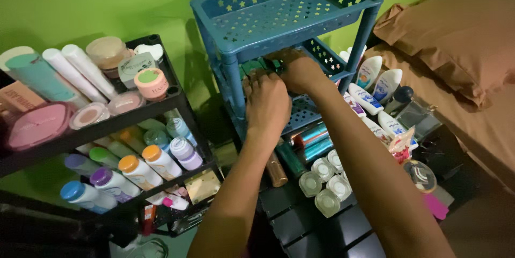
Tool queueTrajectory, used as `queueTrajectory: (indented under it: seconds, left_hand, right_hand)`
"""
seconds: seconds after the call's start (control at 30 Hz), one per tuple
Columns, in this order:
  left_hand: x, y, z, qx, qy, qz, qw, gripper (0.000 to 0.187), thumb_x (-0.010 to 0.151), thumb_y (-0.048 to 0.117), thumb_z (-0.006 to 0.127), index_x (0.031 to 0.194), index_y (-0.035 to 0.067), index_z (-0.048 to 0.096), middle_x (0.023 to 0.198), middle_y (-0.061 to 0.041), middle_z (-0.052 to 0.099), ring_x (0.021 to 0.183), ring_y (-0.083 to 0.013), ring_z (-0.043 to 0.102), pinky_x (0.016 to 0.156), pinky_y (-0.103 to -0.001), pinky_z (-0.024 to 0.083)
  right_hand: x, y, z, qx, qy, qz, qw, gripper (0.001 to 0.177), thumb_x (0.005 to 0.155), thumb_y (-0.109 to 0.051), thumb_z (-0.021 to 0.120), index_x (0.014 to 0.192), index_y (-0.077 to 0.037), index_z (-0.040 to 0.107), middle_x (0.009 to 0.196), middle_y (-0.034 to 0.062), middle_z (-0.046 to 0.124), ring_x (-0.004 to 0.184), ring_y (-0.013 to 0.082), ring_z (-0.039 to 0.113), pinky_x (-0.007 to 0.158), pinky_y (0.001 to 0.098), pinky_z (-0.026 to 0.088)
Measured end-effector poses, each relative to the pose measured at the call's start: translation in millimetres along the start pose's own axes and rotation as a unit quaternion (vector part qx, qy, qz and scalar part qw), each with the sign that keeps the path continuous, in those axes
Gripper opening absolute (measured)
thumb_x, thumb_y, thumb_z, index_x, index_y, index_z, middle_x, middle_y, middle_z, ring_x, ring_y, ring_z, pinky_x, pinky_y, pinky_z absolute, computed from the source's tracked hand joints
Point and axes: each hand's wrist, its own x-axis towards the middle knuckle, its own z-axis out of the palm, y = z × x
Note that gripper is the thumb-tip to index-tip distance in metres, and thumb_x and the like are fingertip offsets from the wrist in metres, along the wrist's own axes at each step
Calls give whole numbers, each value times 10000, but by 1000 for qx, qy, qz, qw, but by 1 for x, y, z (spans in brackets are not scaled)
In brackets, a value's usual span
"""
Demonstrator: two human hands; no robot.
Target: The person arranges small white cosmetic jars on a black table, repeatedly picking them up and placing them in rows. They also handle a small brown bottle and a teal tube, moving them between the table and a blue plastic shelf. The person sits on the floor while organizing the items.
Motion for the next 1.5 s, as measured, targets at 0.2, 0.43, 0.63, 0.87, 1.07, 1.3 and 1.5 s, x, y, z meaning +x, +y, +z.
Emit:
queueTrajectory:
  seconds: [0.2, 0.43, 0.63, 0.87, 1.07, 1.3, 1.5]
  left_hand:
    - [-1, 4, -8, -2, 21, 7, 1000, 278, 848, 57, 586, 1056, -103, 679, 1185, -336, 648, 1293, -473, 528, 1168, -567, 306]
    - [-4, 0, -3, -42, 77, 67, 994, 374, 876, 20, 571, 1221, -120, 608, 1390, -348, 532, 1402, -483, 436, 1195, -543, 322]
    - [-27, 7, -11, -92, 120, 203, 967, 432, 1012, -10, 486, 1432, -104, 520, 1569, -286, 426, 1538, -441, 327, 1279, -558, 281]
    - [-111, 44, -9, -314, 28, 221, 923, 380, 1056, 82, 487, 1420, -12, 547, 1479, -243, 551, 1496, -447, 407, 1265, -562, 287]
    - [-169, 67, -5, -416, -77, 217, 880, 408, 1056, 163, 537, 1429, -2, 555, 1435, -241, 594, 1386, -422, 537, 1185, -494, 400]
    - [-187, 75, 5, -434, -119, 207, 869, 503, 1032, 252, 596, 1411, -75, 543, 1428, -266, 590, 1352, -423, 550, 1141, -476, 428]
    - [-191, 70, 14, -419, -126, 183, 881, 530, 1031, 288, 634, 1405, -76, 540, 1398, -263, 602, 1338, -406, 563, 1128, -465, 442]
  right_hand:
    - [-5, 1, -6, 51, 99, 20, 994, 476, 797, -305, 793, 1178, -30, 720, 1207, 238, 702, 1110, 397, 675, 990, 427, 525]
    - [-66, -20, -67, 162, 160, -62, 972, 494, 901, -185, 787, 1324, 11, 624, 1218, 195, 716, 1124, 293, 704, 961, 387, 567]
    - [-162, -36, -99, 403, 171, 86, 895, 452, 1016, -222, 692, 1394, -10, 564, 1222, 94, 683, 1047, 147, 671, 855, 314, 550]
    - [-267, -21, -64, 674, 176, 161, 699, 335, 1070, -285, 619, 1228, -14, 499, 1088, 68, 595, 1057, 207, 650, 987, 380, 527]
    - [-322, -15, -35, 699, 141, 261, 650, 557, 1072, -452, 375, 1352, -6, 555, 1171, 140, 702, 1023, 227, 673, 941, 387, 522]
    - [-341, -13, -27, 680, 108, 322, 650, 581, 1081, -486, 337, 1312, -20, 595, 1067, 135, 727, 812, 203, 672, 722, 344, 496]
    - [-341, -16, -27, 626, 61, 372, 683, 532, 1064, -511, 348, 1074, -50, 613, 866, 132, 718, 627, 199, 631, 530, 285, 398]
